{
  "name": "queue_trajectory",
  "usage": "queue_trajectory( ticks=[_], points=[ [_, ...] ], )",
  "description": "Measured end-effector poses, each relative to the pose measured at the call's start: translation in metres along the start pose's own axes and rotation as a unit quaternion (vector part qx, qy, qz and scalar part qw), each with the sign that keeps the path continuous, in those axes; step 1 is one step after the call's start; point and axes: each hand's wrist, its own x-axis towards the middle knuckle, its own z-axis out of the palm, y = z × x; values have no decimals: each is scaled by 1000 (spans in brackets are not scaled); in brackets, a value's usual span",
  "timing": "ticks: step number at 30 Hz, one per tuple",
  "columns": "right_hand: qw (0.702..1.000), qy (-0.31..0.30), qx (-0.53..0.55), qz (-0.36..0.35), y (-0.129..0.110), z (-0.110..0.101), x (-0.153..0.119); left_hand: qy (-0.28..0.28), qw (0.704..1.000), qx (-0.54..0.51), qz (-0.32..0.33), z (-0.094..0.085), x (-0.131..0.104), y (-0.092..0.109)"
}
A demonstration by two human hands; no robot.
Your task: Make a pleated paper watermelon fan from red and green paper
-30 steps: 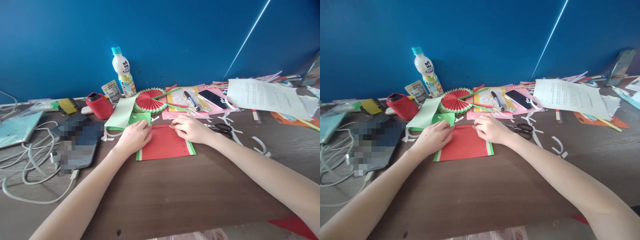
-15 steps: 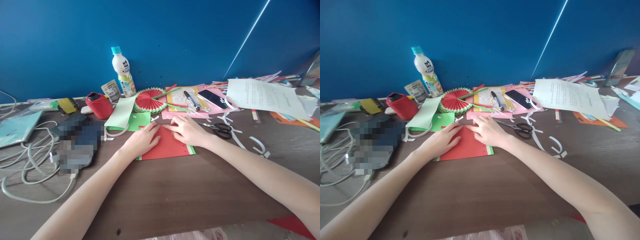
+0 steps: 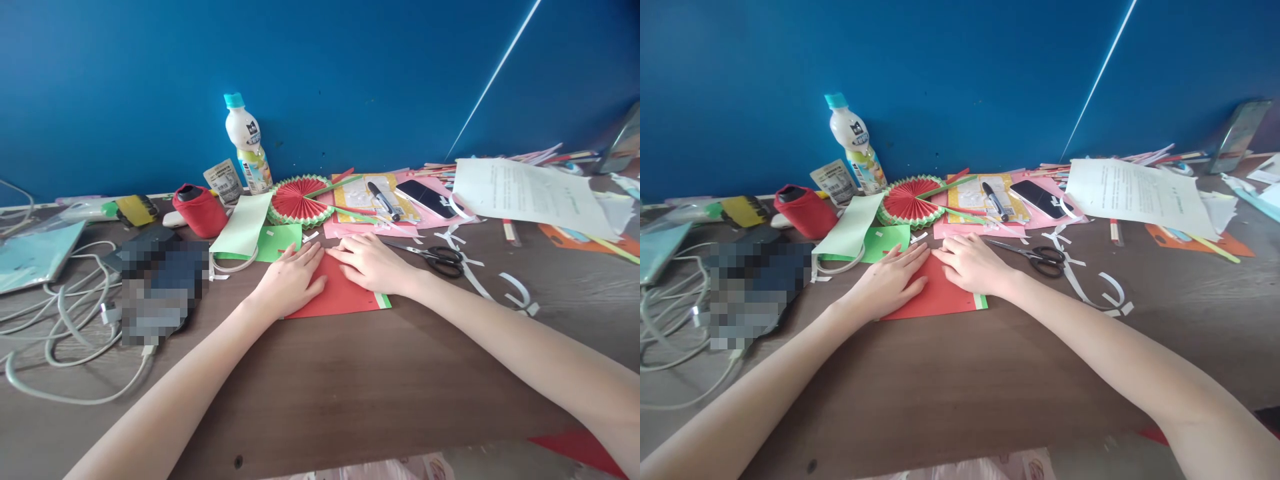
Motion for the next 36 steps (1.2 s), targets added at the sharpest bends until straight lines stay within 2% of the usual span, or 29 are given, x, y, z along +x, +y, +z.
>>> queue_trajectory(
  ticks=[6,14,17,20,22,25,31,36],
  points=[
    [995,33,88,19,7,0,-10,-36,998,-50,-10,0,-2,-2],
    [991,30,130,28,14,1,-18,-36,997,-64,-29,-1,-3,2],
    [982,53,175,43,17,4,-17,-12,996,-70,-47,2,0,0],
    [969,93,219,69,20,6,-16,42,995,-64,-62,4,3,-3],
    [964,118,223,83,21,7,-15,76,994,-51,-61,3,4,-6],
    [962,144,213,95,23,7,-14,97,993,-33,-52,0,4,-12],
    [957,105,241,119,23,5,-9,109,990,-84,-25,-4,6,-19],
    [965,67,223,122,22,2,-7,85,984,-152,-36,-5,6,-18]
  ],
)
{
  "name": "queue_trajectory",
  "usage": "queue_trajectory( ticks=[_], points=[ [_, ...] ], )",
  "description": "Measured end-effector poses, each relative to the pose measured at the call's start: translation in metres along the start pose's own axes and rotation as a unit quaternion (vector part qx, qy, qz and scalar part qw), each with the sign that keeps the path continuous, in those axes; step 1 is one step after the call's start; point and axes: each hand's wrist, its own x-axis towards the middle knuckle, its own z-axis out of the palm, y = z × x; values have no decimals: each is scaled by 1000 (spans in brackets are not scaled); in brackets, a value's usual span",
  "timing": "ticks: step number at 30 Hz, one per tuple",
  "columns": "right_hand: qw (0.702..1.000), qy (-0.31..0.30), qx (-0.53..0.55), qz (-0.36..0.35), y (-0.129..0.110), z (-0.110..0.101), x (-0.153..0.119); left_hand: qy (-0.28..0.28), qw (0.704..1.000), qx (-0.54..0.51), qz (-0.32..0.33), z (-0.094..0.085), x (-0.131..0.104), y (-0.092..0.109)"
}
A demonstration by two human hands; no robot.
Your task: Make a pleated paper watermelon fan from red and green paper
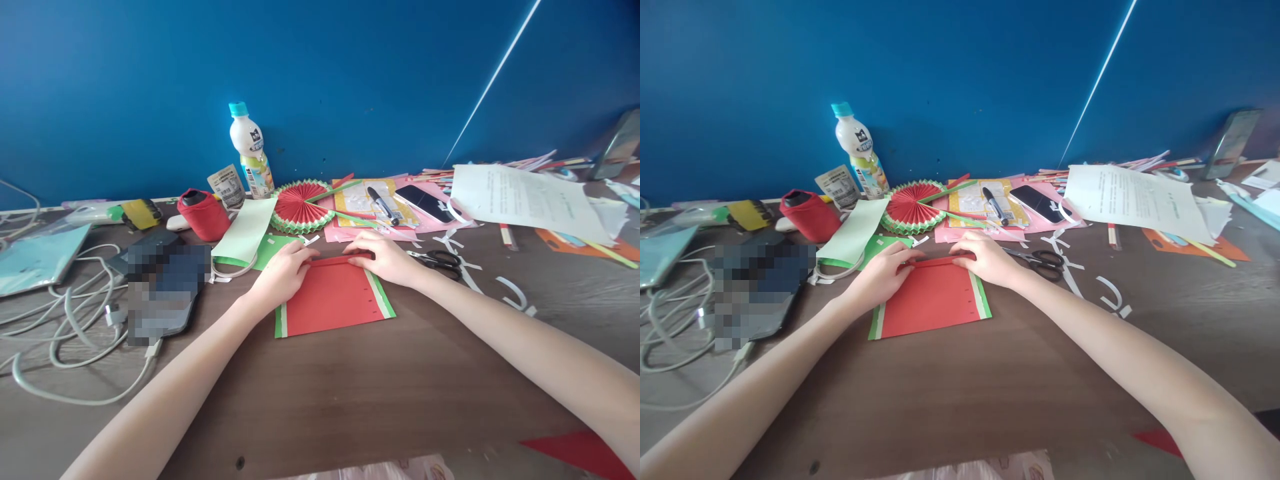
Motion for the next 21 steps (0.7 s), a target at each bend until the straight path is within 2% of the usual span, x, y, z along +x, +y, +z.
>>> queue_trajectory(
  ticks=[6,11,13,15,18,21],
  points=[
    [1000,-19,17,5,-3,-5,0,12,999,-19,25,1,-1,0],
    [998,44,27,-26,-9,-9,-1,26,999,7,36,1,0,3],
    [993,94,-2,-74,-12,-10,-1,78,995,24,53,-1,-1,6],
    [977,157,-53,-136,-15,-13,-1,163,981,55,89,-3,-2,8],
    [930,259,-164,-201,-22,-18,-1,281,938,130,157,-9,-5,12],
    [873,327,-260,-252,-29,-23,-2,349,888,203,222,-18,-7,14]
  ],
)
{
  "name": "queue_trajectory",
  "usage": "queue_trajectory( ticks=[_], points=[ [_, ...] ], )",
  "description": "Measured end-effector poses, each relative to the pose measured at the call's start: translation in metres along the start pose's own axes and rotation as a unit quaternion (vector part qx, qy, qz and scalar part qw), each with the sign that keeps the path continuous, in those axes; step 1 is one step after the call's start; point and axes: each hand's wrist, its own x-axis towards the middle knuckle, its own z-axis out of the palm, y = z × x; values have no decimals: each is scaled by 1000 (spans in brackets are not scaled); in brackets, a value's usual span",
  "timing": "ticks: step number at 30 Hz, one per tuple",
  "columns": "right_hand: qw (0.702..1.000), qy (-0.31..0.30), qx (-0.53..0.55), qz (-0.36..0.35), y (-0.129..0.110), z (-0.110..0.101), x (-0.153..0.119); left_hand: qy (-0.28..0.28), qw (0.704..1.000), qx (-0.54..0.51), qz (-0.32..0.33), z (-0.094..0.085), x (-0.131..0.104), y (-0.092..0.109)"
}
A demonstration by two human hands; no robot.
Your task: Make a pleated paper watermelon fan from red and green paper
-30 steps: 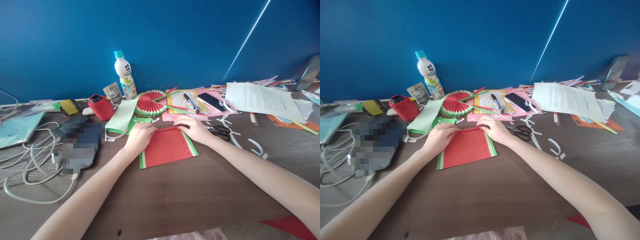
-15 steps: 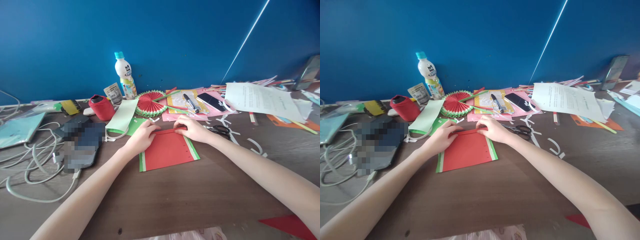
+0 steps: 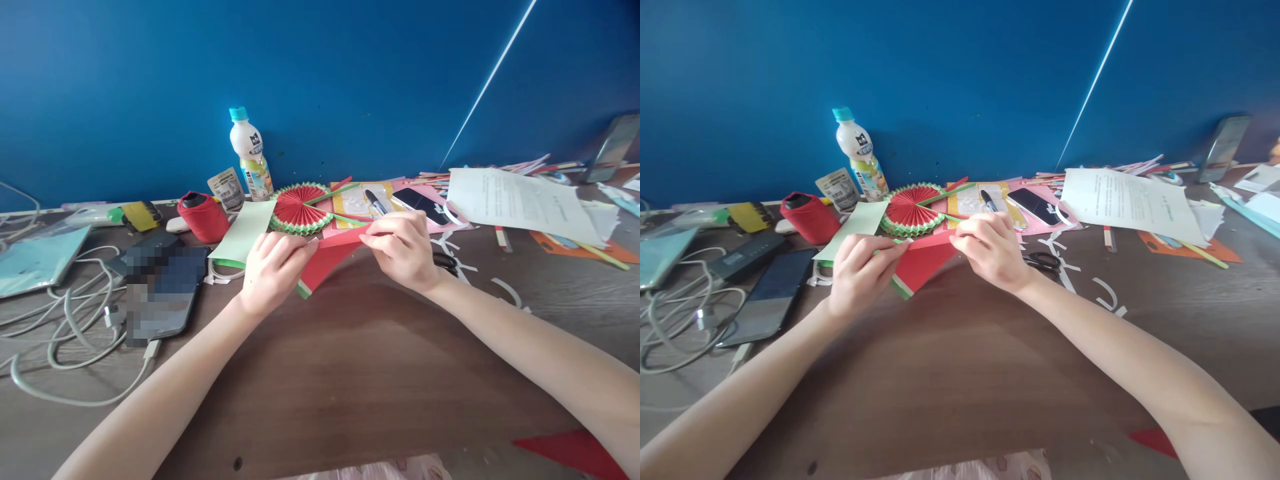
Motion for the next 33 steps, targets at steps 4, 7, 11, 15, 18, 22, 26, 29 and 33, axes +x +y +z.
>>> queue_trajectory(
  ticks=[4,7,11,15,18,22,26,29,33],
  points=[
    [996,40,-35,-67,-1,-4,6,62,993,54,84,-9,8,-3],
    [996,43,-28,-69,1,-4,6,80,987,75,116,-12,13,-4],
    [996,-37,32,-73,5,1,-4,-1,988,88,130,-8,10,-3],
    [976,-173,99,-87,4,8,-16,-167,977,54,118,2,3,2],
    [960,-237,122,-90,1,12,-21,-257,962,21,96,7,-1,7],
    [939,-298,146,-84,-2,15,-24,-346,936,-20,59,9,-4,12],
    [927,-315,201,-21,-4,16,-25,-400,914,-71,11,10,-4,10],
    [906,-317,269,74,-5,17,-24,-422,891,-148,-80,10,-3,7],
    [844,-334,347,235,-5,19,-21,-427,843,-263,-192,11,-3,2]
  ],
)
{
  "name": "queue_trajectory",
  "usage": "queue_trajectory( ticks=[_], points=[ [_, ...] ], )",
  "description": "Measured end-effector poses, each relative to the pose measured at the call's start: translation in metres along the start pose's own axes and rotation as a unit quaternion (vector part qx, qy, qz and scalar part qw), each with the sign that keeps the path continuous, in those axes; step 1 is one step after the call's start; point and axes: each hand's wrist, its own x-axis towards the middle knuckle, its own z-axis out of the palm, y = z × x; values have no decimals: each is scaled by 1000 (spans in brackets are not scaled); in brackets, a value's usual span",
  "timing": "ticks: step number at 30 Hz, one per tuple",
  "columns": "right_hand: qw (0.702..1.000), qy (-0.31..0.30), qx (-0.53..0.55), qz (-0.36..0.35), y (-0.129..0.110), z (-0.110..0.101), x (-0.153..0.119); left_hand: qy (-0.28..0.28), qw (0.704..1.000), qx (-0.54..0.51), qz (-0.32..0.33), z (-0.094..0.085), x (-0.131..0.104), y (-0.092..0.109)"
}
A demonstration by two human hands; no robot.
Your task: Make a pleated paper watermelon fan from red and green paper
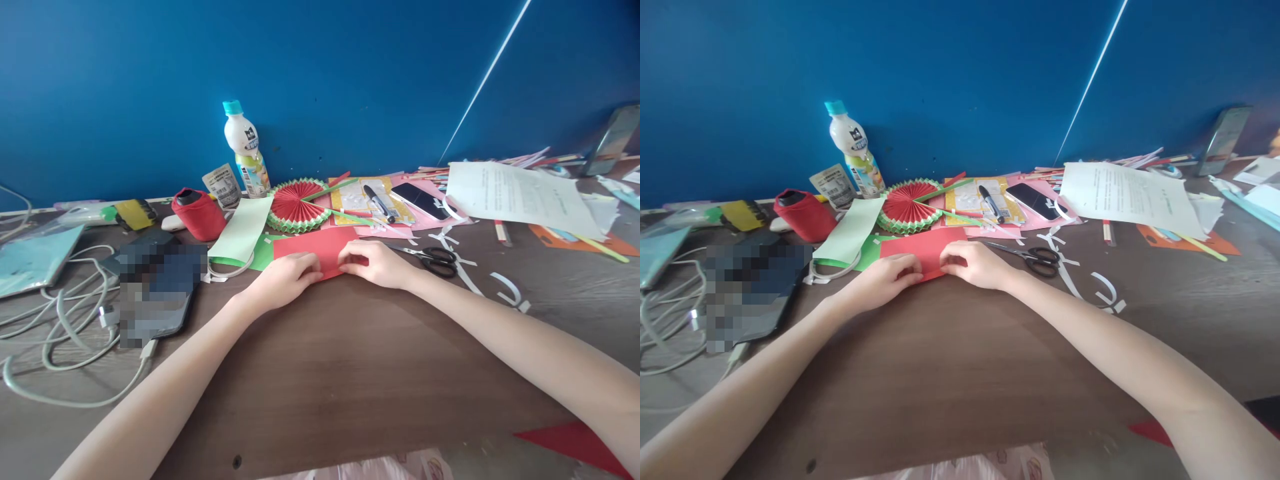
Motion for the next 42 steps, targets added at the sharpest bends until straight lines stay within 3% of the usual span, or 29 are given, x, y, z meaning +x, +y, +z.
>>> queue_trajectory(
  ticks=[3,6,10,22,30,42],
  points=[
    [995,-16,66,70,0,-1,2,-3,998,-58,-16,-1,1,-4],
    [994,-23,68,85,-1,-2,3,5,997,-58,-41,-3,1,-7],
    [996,-18,50,78,-2,-2,5,9,996,-40,-74,-7,1,-8],
    [1000,-11,-22,8,-7,-1,4,-2,995,-36,-88,-7,2,-9],
    [992,-23,38,115,-7,2,6,-8,996,-22,-92,-8,2,-8],
    [988,-45,31,144,-4,1,6,-27,995,-39,-86,-10,2,-16]
  ],
)
